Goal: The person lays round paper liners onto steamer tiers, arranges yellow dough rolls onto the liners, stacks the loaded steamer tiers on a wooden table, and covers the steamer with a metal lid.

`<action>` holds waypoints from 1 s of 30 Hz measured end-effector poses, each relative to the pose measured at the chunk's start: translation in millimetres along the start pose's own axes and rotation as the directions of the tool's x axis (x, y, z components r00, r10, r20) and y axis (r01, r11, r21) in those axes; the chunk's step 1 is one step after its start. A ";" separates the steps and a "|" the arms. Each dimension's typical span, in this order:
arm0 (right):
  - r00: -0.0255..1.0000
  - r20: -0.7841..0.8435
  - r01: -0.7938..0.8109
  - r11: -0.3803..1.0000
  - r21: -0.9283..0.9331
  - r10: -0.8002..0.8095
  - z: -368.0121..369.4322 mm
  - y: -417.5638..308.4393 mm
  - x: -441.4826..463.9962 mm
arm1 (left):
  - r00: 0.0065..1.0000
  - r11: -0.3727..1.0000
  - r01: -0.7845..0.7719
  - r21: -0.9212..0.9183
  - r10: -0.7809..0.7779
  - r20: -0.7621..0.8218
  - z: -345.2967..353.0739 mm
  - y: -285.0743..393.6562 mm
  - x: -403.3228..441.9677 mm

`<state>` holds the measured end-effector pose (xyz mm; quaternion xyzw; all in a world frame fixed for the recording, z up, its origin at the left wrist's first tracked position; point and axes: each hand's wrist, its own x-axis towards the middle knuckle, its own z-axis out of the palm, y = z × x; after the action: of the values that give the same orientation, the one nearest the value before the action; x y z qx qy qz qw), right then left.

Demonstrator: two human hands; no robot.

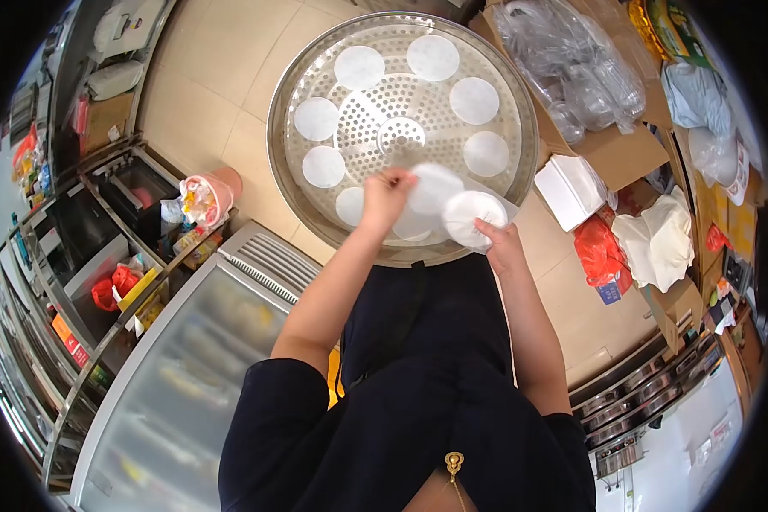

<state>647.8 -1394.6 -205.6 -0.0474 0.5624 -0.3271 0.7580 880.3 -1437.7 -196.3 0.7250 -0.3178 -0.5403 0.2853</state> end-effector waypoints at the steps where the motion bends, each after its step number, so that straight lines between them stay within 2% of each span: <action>1: 0.999 -0.030 0.015 1.000 0.003 -0.015 -5.5 -1.2 -0.3 | 0.997 0.999 0.026 -0.033 -0.028 -0.068 -1.6 -1.5 11.4; 3: 0.995 -0.088 0.043 0.999 0.007 -0.042 -14.6 -2.4 -1.1 | 0.975 0.992 0.073 -0.102 -0.093 -0.203 -3.9 -5.0 40.3; 9: 0.991 -0.127 0.051 0.999 -0.002 -0.051 -22.1 -14.3 -17.5 | 0.933 0.985 0.153 -0.078 -0.170 -0.317 19.4 -7.3 107.0; 12: 0.994 -0.107 0.041 0.999 0.028 -0.037 -27.5 -11.7 -19.2 | 0.913 0.985 0.137 0.101 -0.086 -0.399 20.6 -15.0 112.7; 13: 0.993 -0.110 0.041 0.998 0.037 -0.036 -27.6 -11.1 -20.5 | 0.873 0.944 -0.003 0.330 0.164 -0.460 19.4 -19.9 108.8; 15: 0.993 -0.108 0.050 0.997 0.062 -0.043 -23.6 -11.6 -18.6 | 0.857 0.896 -0.222 0.385 0.367 -0.361 21.1 -10.4 71.9; 17: 0.996 -0.075 0.055 0.995 0.084 -0.049 -21.1 -11.3 -15.5 | 0.972 0.960 -0.187 0.207 0.212 -0.103 25.1 22.4 17.8; 19: 0.998 -0.038 0.048 0.996 0.077 -0.046 -18.8 -10.8 -14.1 | 0.929 0.932 -0.356 0.067 0.346 0.129 34.7 18.1 -12.9; 21: 0.999 0.004 0.037 0.998 0.045 -0.037 -14.3 -10.7 -12.7 | 0.947 0.985 -0.161 0.055 0.138 0.291 38.6 18.4 -27.4; 23: 0.998 0.041 0.050 0.998 -0.043 -0.048 -8.9 -13.1 -13.6 | 0.887 0.993 0.062 0.099 -0.100 0.450 38.2 12.8 -26.0; 26: 0.996 0.076 0.059 0.992 -0.110 -0.051 -8.5 -14.6 -15.4 | 0.896 0.996 0.087 0.004 -0.080 0.436 36.2 7.7 -26.5; 30: 0.996 0.094 0.026 0.991 -0.128 -0.014 -4.4 -14.4 -17.4 | 0.929 0.999 0.022 0.040 -0.036 0.368 27.3 0.6 -28.5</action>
<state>634.9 -1394.9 -186.6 -0.1169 0.5461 -0.2951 0.7752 847.8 -1418.1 -185.6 0.6204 -0.3644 -0.6651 0.1999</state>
